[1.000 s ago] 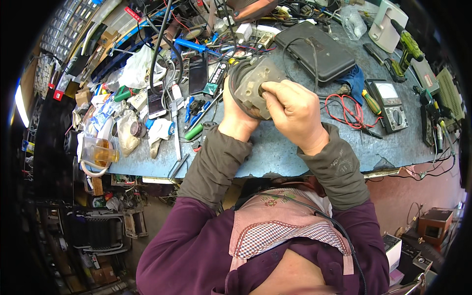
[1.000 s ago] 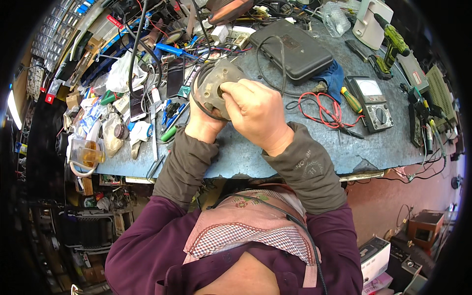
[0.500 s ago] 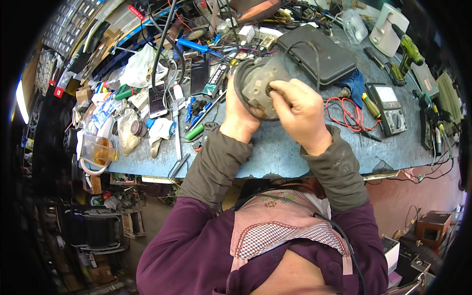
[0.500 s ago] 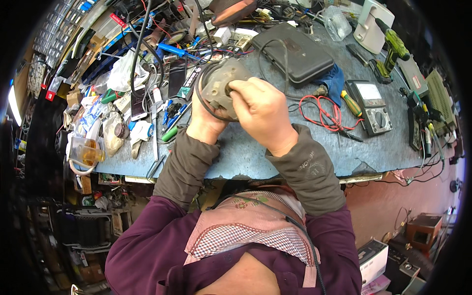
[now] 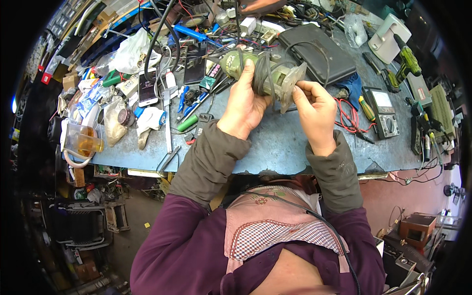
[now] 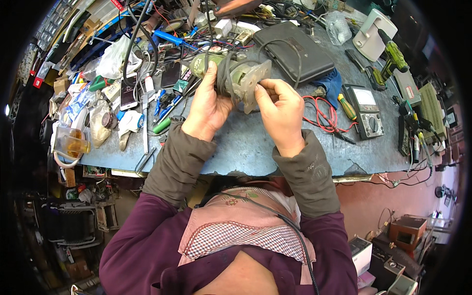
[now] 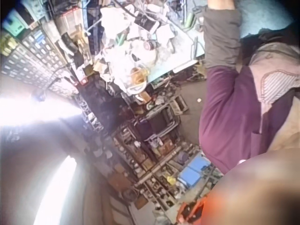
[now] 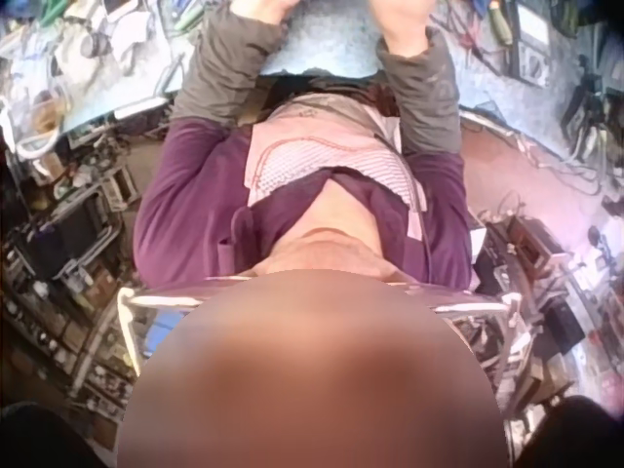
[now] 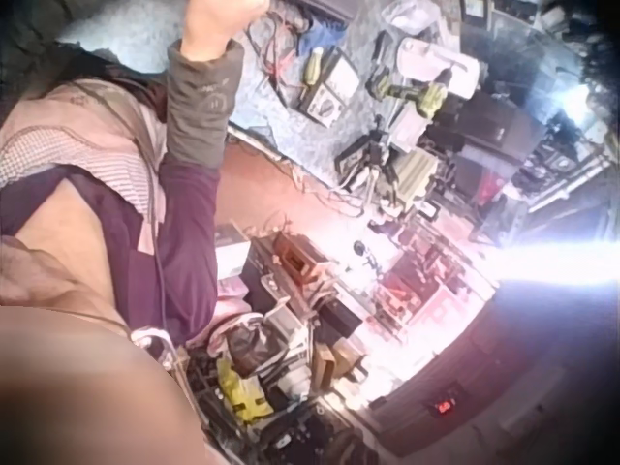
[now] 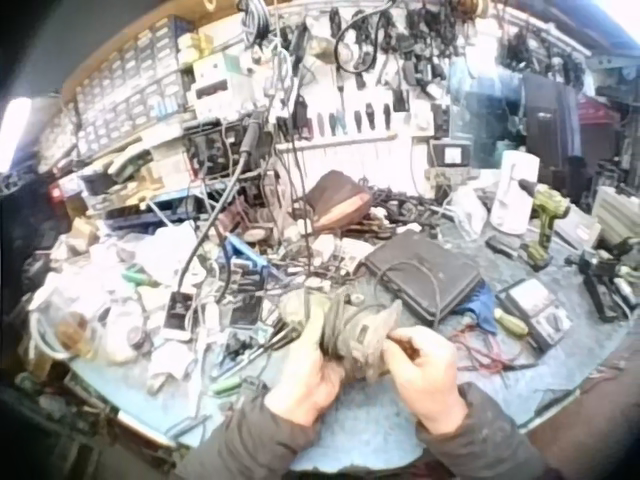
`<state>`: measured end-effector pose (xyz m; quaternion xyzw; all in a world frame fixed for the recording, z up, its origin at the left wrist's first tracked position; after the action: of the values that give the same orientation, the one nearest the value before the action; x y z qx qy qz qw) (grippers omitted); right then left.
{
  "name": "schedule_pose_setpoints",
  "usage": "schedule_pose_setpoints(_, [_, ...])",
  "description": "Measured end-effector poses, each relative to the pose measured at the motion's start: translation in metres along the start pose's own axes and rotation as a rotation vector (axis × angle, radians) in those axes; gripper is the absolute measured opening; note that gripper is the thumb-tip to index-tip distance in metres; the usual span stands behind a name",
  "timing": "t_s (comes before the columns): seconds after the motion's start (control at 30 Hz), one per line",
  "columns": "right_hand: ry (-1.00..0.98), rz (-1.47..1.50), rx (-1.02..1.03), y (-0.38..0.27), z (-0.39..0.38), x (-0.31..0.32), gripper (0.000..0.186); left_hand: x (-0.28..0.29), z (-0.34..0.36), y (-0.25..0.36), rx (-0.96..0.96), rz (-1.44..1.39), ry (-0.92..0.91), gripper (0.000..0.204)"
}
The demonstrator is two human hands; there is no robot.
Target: The person cleans a green angle grinder with a blue cloth, then uses a multimeter to test the tool's electrical continuity. They manipulate the grinder's cord and body while checking readings on the multimeter.
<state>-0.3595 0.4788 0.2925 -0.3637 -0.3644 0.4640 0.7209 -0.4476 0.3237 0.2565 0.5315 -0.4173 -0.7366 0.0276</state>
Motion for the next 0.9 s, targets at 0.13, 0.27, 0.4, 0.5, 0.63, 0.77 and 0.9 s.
schedule_pose_setpoints(0.13, [-0.013, 0.154, -0.038, 0.012, -0.004, -0.002, 0.016, 0.001, -0.001, -0.003, 0.030, 0.049, -0.035, 0.056])
schedule_pose_setpoints(0.27, [0.002, 0.064, 0.008, 0.008, -0.011, 0.002, 0.017, -0.002, 0.000, -0.006, 0.034, 0.010, -0.032, 0.055])
schedule_pose_setpoints(0.4, [0.036, 0.098, -0.005, 0.005, -0.025, 0.006, 0.016, -0.005, -0.002, -0.008, 0.036, 0.008, -0.029, 0.053])
schedule_pose_setpoints(0.5, [0.027, 0.244, -0.105, 0.027, -0.029, 0.006, 0.018, -0.008, -0.003, -0.007, 0.018, 0.045, -0.030, 0.051])
schedule_pose_setpoints(0.63, [-0.010, 0.276, -0.111, 0.024, -0.028, 0.005, 0.018, -0.007, -0.006, -0.006, -0.002, 0.070, -0.029, 0.049])
schedule_pose_setpoints(0.77, [-0.014, 0.306, -0.084, 0.023, -0.027, 0.004, 0.018, -0.007, -0.006, -0.004, -0.008, 0.091, -0.027, 0.050])
schedule_pose_setpoints(0.9, [0.010, 0.269, -0.156, 0.029, -0.029, 0.008, 0.019, -0.007, -0.007, 0.000, -0.021, 0.119, -0.030, 0.049])
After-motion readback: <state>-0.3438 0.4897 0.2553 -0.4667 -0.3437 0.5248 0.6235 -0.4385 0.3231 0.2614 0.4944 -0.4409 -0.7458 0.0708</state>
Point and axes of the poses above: each hand's wrist, its own z-axis towards the middle knuckle, its own x-axis out of the back of the hand, y = z × x, the point moved 8 cm from there along z, towards the middle knuckle, and after that the axes turned 13 degrees about -y, right-handed, at the moved point
